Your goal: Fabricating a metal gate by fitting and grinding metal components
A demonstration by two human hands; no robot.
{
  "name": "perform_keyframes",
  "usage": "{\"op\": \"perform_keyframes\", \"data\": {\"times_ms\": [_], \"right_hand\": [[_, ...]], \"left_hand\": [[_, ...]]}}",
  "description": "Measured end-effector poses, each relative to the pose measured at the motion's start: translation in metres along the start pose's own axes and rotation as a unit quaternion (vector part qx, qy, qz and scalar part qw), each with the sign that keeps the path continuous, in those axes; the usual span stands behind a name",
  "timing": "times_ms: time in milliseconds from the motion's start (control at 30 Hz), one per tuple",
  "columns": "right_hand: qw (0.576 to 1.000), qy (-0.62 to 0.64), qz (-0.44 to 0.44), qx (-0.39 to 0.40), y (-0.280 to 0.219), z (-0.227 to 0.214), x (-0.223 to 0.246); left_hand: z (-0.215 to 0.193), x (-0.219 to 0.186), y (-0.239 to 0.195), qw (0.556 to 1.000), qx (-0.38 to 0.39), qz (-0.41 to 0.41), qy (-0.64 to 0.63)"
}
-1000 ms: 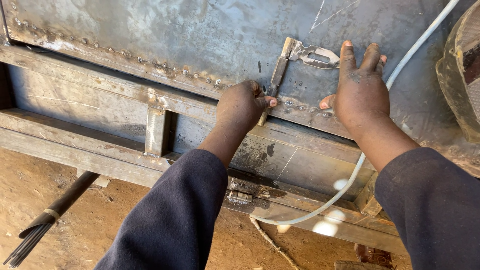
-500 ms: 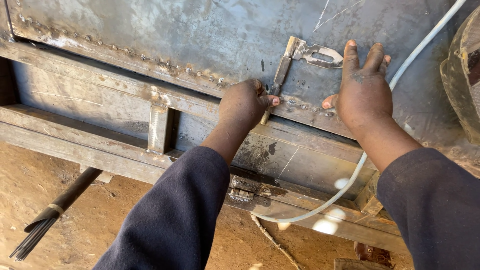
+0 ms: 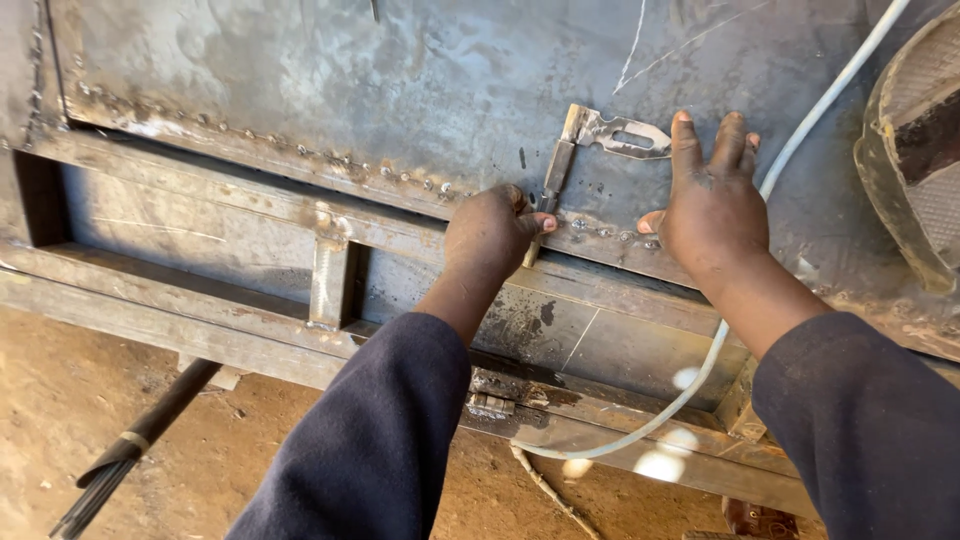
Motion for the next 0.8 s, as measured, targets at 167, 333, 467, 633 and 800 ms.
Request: {"op": "perform_keyframes", "data": {"times_ms": [167, 333, 467, 633, 800], "right_hand": [[0.981, 0.054, -0.138, -0.126, 0.018, 0.016, -0.007], [0.953, 0.012, -0.226, -0.199, 0.038, 0.035, 0.0], [0.949, 0.015, -0.23, -0.214, 0.038, 0.036, 0.0], [0.946, 0.005, -0.242, -0.213, 0.035, 0.04, -0.003], [0.953, -0.01, -0.233, -0.195, 0.029, 0.048, -0.006]], "left_hand": [[0.006, -0.007, 0.008, 0.999, 0.028, 0.02, 0.003], [0.014, -0.004, 0.015, 0.994, 0.02, -0.037, 0.097], [0.02, 0.005, 0.022, 0.995, 0.009, -0.016, 0.094], [0.019, 0.005, 0.021, 0.995, 0.01, -0.031, 0.089], [0.022, 0.008, 0.02, 0.995, 0.012, -0.018, 0.093]]}}
Point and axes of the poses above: each hand's wrist, its own y-axis towards the middle knuckle, its own z-axis out of the palm, x = y × z, the point moved 4 cm from there along y, towards the middle knuckle, and after that the axes turned 2 degrees about -x, right-handed, at the moved point
